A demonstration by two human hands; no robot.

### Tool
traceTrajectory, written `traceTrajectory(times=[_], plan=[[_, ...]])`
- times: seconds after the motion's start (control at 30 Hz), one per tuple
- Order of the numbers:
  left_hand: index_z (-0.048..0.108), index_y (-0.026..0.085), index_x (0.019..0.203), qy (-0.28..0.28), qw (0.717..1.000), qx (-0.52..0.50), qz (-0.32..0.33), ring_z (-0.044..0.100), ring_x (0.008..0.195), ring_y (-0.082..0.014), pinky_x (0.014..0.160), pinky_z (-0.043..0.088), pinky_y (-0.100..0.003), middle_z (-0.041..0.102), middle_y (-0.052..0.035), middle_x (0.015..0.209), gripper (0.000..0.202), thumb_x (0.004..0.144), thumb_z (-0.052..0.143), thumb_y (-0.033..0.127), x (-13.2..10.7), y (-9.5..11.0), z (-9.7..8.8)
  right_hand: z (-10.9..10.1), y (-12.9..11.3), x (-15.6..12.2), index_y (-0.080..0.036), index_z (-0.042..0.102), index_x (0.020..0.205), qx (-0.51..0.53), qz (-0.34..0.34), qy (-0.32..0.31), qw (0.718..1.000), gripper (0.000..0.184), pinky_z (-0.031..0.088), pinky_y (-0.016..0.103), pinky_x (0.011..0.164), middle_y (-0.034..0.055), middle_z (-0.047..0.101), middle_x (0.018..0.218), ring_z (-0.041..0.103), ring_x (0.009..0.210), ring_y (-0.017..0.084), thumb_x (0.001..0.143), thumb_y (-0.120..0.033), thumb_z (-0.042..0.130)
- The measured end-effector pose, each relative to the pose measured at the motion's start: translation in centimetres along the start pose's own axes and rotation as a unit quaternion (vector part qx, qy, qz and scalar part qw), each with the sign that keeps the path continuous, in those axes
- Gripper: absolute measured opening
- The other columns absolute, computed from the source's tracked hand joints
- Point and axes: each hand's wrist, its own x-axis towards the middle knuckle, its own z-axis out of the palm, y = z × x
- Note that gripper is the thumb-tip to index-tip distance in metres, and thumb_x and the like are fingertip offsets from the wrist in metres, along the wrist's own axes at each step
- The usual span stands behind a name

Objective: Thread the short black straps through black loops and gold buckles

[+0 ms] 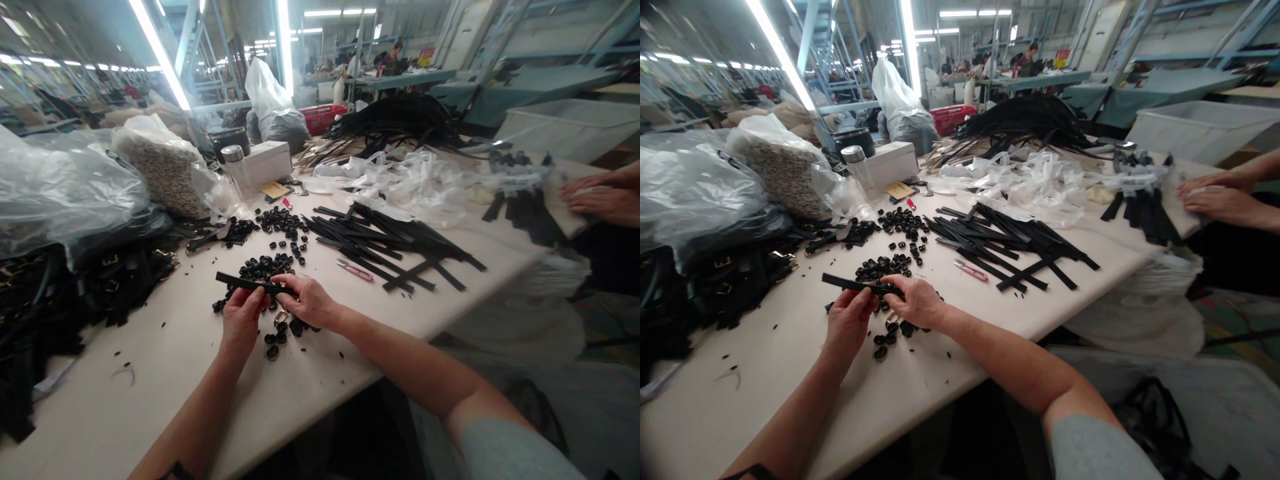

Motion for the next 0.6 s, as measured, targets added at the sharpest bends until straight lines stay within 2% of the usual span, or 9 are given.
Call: traceTrajectory(times=[0.13,0.27,0.4,0.6], plan=[[0.069,0.016,0.084,0.033,0.999,-0.003,0.023,0.060,0.058,-0.0094,0.059,0.051,-0.022,0.068,-0.0016,0.077,0.032,0.061,0.082,0.034,0.2,0.5,-0.2,-0.5,-0.2,-0.1,-0.017,0.066,0.092,-0.052,-0.019,-0.021,0.998,0.017,0.040,0.021,0.062,-0.0003,0.061,0.072,0.052,0.064,0.010,0.088,-0.027,0.054],[0.067,0.016,0.086,0.065,0.994,0.038,0.083,0.060,0.058,-0.0090,0.059,0.050,-0.022,0.068,-0.0002,0.078,0.032,0.062,0.081,0.032,0.7,0.9,-0.8,-0.6,-0.5,-0.3,-0.017,0.064,0.087,-0.073,-0.078,-0.023,0.994,0.010,0.038,0.020,0.061,-0.0011,0.060,0.072,0.050,0.062,0.009,0.087,-0.025,0.058],[0.066,0.015,0.083,0.038,0.978,0.159,0.132,0.058,0.056,-0.0107,0.057,0.048,-0.023,0.066,0.0002,0.068,0.027,0.066,0.079,0.032,0.6,0.6,-1.0,-0.5,-0.8,-0.5,-0.018,0.062,0.086,-0.063,-0.156,-0.008,0.986,0.013,0.041,0.021,0.065,0.0015,0.061,0.077,0.053,0.069,0.011,0.089,-0.028,0.055],[0.064,0.015,0.078,0.007,0.979,0.172,0.113,0.057,0.052,-0.0120,0.054,0.047,-0.024,0.063,0.0006,0.061,0.027,0.067,0.077,0.037,0.3,0.1,-0.7,-0.7,-0.8,-0.3,-0.017,0.061,0.086,-0.011,-0.146,0.020,0.989,0.014,0.043,0.023,0.069,0.0015,0.059,0.077,0.053,0.071,0.012,0.091,-0.026,0.053]])
